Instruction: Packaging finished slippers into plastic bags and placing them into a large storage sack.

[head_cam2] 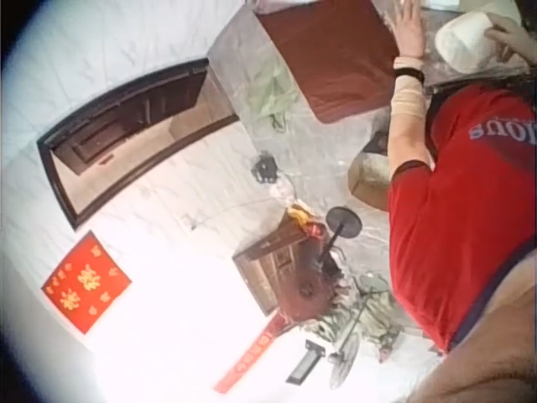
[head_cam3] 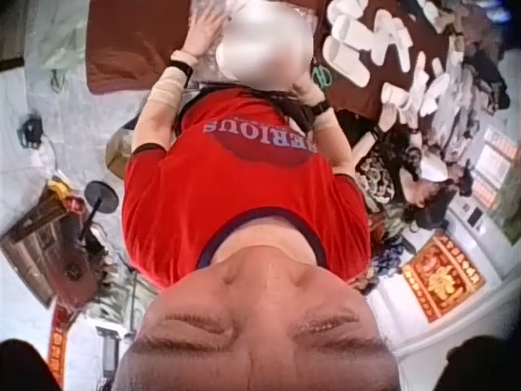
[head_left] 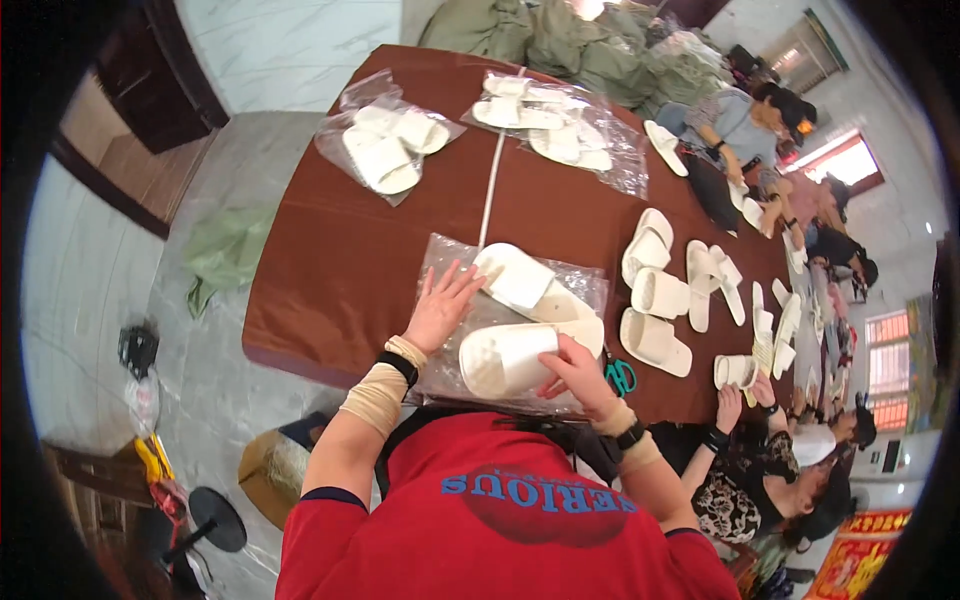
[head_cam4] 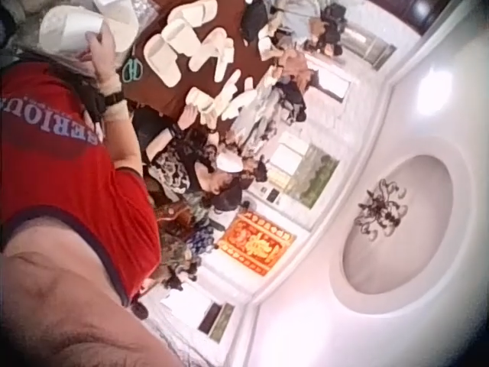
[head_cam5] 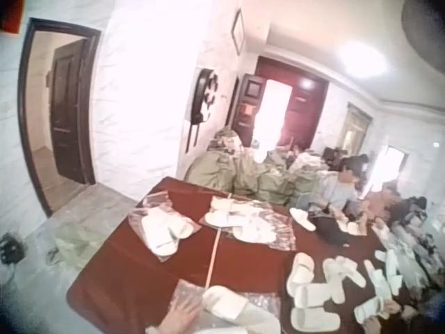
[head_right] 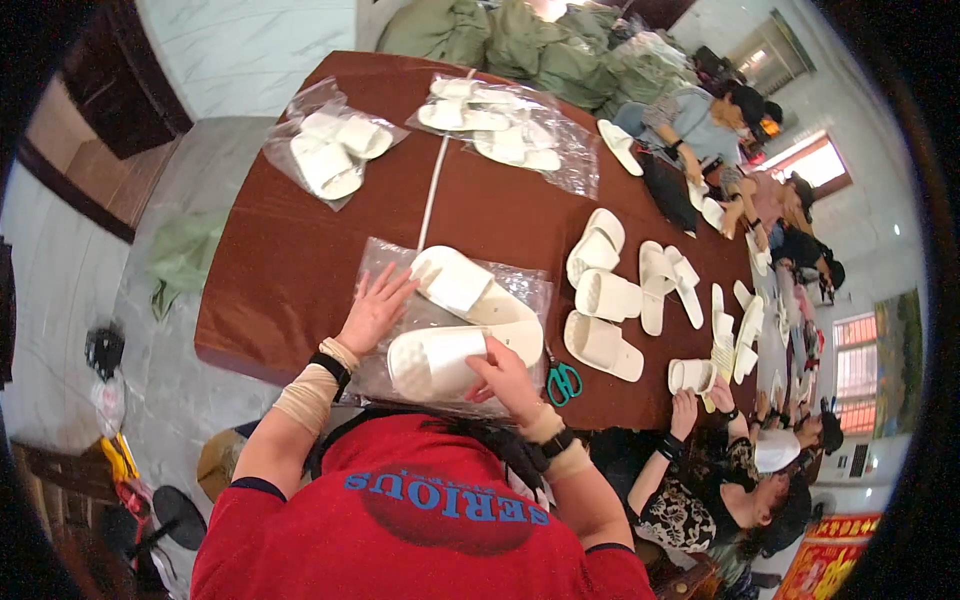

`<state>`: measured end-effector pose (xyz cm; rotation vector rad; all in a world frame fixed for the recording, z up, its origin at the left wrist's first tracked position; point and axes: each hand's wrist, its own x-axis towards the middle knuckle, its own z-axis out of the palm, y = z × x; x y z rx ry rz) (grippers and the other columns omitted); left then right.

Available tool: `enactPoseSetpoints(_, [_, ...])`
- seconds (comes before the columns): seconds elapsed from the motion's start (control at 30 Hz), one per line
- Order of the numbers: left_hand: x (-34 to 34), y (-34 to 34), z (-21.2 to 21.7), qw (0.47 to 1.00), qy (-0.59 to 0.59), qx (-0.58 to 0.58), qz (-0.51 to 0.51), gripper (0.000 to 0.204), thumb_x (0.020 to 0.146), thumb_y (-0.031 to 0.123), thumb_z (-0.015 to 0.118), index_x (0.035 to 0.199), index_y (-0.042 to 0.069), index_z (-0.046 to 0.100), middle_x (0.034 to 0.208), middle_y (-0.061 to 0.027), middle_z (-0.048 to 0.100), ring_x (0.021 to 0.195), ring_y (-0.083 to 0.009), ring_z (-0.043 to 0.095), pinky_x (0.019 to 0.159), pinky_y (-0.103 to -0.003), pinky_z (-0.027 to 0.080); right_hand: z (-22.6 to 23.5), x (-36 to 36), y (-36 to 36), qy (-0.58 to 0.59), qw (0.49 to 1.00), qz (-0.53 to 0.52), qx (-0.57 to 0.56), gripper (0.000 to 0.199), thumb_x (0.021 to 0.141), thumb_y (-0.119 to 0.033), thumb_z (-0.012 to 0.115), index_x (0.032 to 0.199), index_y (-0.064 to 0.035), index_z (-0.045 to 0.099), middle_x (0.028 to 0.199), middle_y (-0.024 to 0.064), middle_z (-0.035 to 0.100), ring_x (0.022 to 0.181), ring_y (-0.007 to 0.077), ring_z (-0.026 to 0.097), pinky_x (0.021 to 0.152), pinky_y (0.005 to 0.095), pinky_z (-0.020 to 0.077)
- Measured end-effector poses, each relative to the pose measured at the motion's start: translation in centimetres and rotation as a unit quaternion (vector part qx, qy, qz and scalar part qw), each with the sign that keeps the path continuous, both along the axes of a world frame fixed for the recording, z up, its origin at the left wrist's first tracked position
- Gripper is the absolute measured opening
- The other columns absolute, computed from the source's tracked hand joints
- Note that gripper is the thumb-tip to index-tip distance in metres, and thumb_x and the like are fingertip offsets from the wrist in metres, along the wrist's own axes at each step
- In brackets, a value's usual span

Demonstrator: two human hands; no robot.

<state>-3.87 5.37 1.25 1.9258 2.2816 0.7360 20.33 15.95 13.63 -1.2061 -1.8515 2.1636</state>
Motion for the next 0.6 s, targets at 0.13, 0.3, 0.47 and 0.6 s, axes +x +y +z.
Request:
enactPoseSetpoints(0.13, [0.2, 0.9, -2.3, 0.998, 0.003, -0.060, 0.024, 0.059, 0.093, 0.032, 0.056, 0.147, 0.024, 0.036, 0.155, -0.0009, 0.031, 0.145, -0.0294, 0.021, 0.115, -0.058, 0.013, 3.8, 3.0, 3.7, -0.195, 0.879, 0.207, 0.382, 0.042, 0.085, -0.044, 0.065, 0.103, -0.0063, 0.062, 0.082, 0.0140, 0.065, 0.069, 0.0299, 0.065, 0.061, 0.0370, 0.0514])
enactPoseSetpoints(0.3, [0.2, 2.0, -3.2, 0.998, 0.022, -0.060, 0.022, 0.063, 0.092, 0.036, 0.056, 0.149, 0.024, 0.031, 0.157, 0.0015, 0.026, 0.146, -0.0297, 0.019, 0.115, -0.058, 0.013, 2.1, 5.1, 8.4, -0.210, 0.709, 0.423, 0.524, 0.034, 0.077, -0.041, 0.069, 0.091, -0.0101, 0.065, 0.088, 0.0137, 0.061, 0.090, 0.0332, 0.058, 0.078, 0.0424, 0.0491])
enactPoseSetpoints(0.47, [-0.4, 1.7, -3.3, 0.996, 0.032, -0.087, 0.019, 0.065, 0.090, 0.034, 0.060, 0.148, 0.023, 0.033, 0.156, 0.0025, 0.027, 0.146, -0.0293, 0.019, 0.116, -0.057, 0.012, -4.9, 0.7, 10.5, -0.067, 0.658, 0.409, 0.629, 0.011, 0.080, -0.017, 0.061, 0.088, -0.0118, 0.066, 0.096, 0.0118, 0.056, 0.097, 0.0322, 0.055, 0.083, 0.0422, 0.0485])
enactPoseSetpoints(0.6, [-0.1, 2.1, -2.7, 0.994, 0.031, -0.098, 0.023, 0.069, 0.089, 0.033, 0.061, 0.150, 0.020, 0.030, 0.157, -0.0030, 0.024, 0.146, -0.0293, 0.018, 0.116, -0.056, 0.011, -6.3, -2.9, 10.1, -0.085, 0.670, 0.403, 0.618, 0.016, 0.078, -0.021, 0.067, 0.090, -0.0120, 0.064, 0.098, 0.0105, 0.056, 0.099, 0.0303, 0.054, 0.080, 0.0409, 0.0502])
